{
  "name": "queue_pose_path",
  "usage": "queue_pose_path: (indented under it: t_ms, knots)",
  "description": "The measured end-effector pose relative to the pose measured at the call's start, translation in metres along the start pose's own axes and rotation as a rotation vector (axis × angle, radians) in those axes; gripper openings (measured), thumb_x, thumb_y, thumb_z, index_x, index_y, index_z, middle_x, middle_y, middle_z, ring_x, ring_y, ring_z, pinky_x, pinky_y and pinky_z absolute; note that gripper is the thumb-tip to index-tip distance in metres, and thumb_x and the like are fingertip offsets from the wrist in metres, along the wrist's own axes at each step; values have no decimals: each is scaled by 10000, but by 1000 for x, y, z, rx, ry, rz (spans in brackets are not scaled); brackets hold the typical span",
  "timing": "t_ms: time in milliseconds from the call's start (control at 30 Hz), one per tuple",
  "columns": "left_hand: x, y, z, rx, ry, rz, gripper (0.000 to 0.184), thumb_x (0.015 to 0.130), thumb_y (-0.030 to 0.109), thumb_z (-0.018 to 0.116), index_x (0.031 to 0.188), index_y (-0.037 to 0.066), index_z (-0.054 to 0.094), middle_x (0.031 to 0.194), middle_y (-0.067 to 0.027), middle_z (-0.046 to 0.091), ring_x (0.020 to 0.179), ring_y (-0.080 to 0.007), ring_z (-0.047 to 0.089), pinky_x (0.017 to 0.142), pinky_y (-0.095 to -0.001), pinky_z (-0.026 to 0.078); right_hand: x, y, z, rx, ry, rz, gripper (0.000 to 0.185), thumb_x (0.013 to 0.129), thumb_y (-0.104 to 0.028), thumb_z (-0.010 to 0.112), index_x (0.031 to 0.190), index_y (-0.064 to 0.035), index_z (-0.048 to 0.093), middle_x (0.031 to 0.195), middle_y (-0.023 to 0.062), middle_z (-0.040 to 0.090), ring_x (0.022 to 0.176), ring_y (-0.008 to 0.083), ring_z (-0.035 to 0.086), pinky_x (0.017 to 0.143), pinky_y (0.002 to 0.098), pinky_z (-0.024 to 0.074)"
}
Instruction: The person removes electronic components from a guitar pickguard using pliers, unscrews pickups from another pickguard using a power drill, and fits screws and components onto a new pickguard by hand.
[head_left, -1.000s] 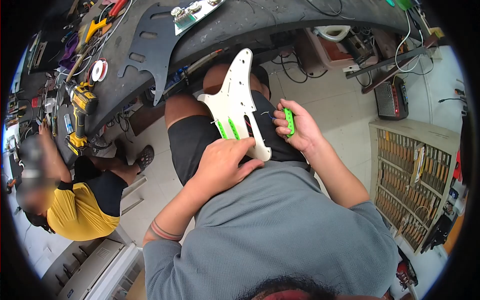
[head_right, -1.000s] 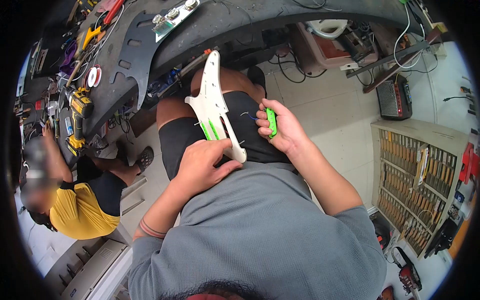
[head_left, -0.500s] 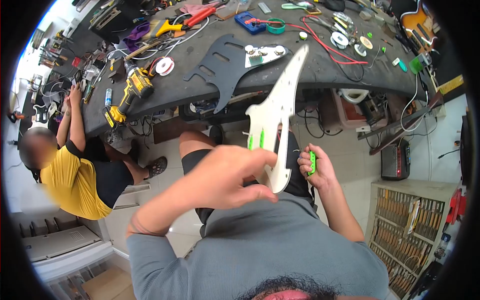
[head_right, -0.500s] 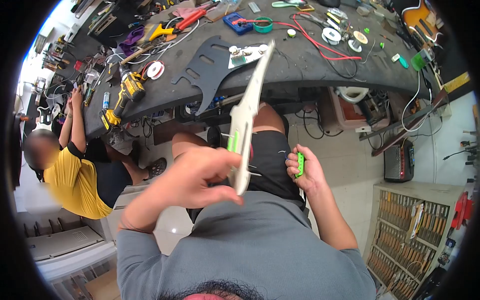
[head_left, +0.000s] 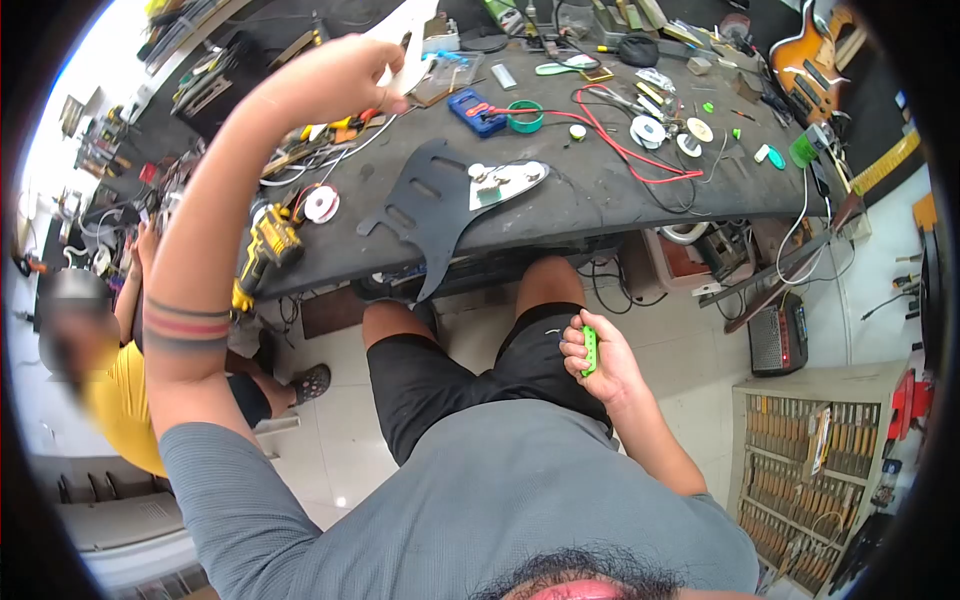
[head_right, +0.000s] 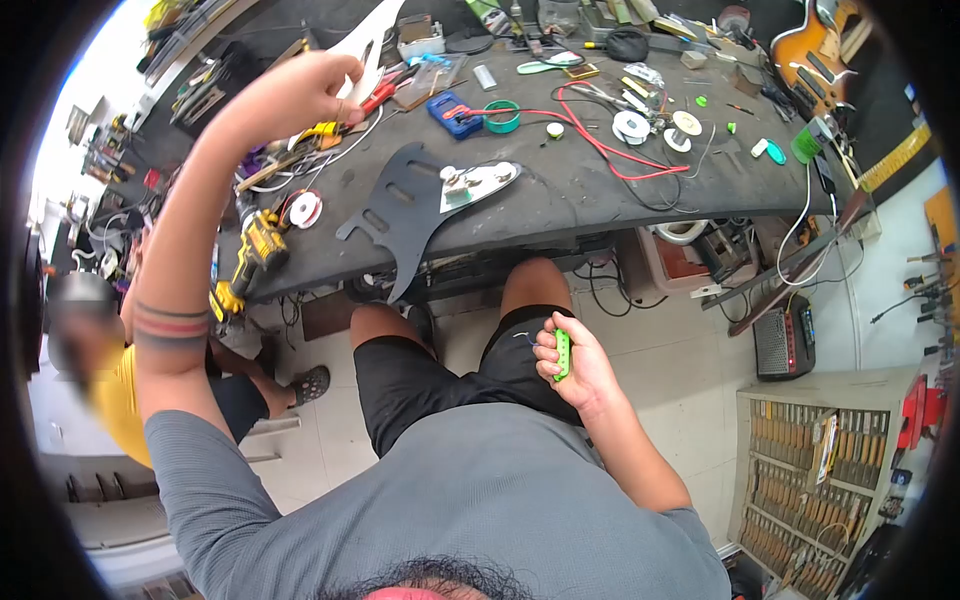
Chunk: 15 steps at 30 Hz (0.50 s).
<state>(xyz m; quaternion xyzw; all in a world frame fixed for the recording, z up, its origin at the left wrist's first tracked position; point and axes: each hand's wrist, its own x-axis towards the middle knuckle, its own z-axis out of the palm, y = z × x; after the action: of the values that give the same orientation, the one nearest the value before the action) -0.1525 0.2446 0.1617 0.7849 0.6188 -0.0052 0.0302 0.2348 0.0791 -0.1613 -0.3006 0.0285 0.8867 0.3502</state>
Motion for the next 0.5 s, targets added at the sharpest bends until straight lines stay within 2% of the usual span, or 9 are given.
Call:
queue_pose_path:
  t_ms: [33, 100, 267, 400, 500]
  knots:
    - [17, -16, 18, 44, 2, -26, 536, 908, 283, 903, 1321, 5, 706, 957, -177, 737, 929, -318, 732, 835, -453, 562, 2, -4, 9, -3, -14, -15, 202, 1134, -285, 635, 1039, -108, 617, 823, 7, 532, 662, 112, 481, 506, 242, 370]
    - [44, -37, 46, 170, -29, -13, 550, 893, 291, 908, 1333, 26, 713, 1211, -232, 779, 1185, -407, 736, 987, -501, 570, 2, -23, 33, -32, -53, -68, 221, 1142, -308, 631, 1043, -110, 620, 822, 5, 525, 667, 104, 471, 507, 242, 367]
    - [78, -59, 102, 220, -139, -59, 544, 856, 286, 925, 1311, 57, 735, 1234, -209, 788, 1198, -410, 744, 1011, -508, 568, 6, -83, 82, -113, -124, -221, 240, 1150, -331, 620, 1051, -114, 644, 827, -5, 531, 672, 97, 467, 507, 243, 354]
    - [82, -79, 126, 157, -154, -75, 556, 857, 292, 926, 1319, 58, 721, 1230, -212, 788, 1172, -414, 747, 1005, -508, 570, 16, -121, 96, -126, -168, -284, 232, 1159, -314, 608, 1079, -99, 645, 837, 2, 533, 682, 102, 480, 505, 239, 360]
    - [74, -97, 139, 123, -83, -51, 570, 865, 285, 922, 1343, 67, 700, 1196, -210, 787, 1144, -407, 750, 975, -510, 570, 26, -138, 97, -105, -162, -315, 229, 1163, -306, 603, 1085, -94, 644, 842, 4, 532, 683, 102, 486, 506, 240, 369]
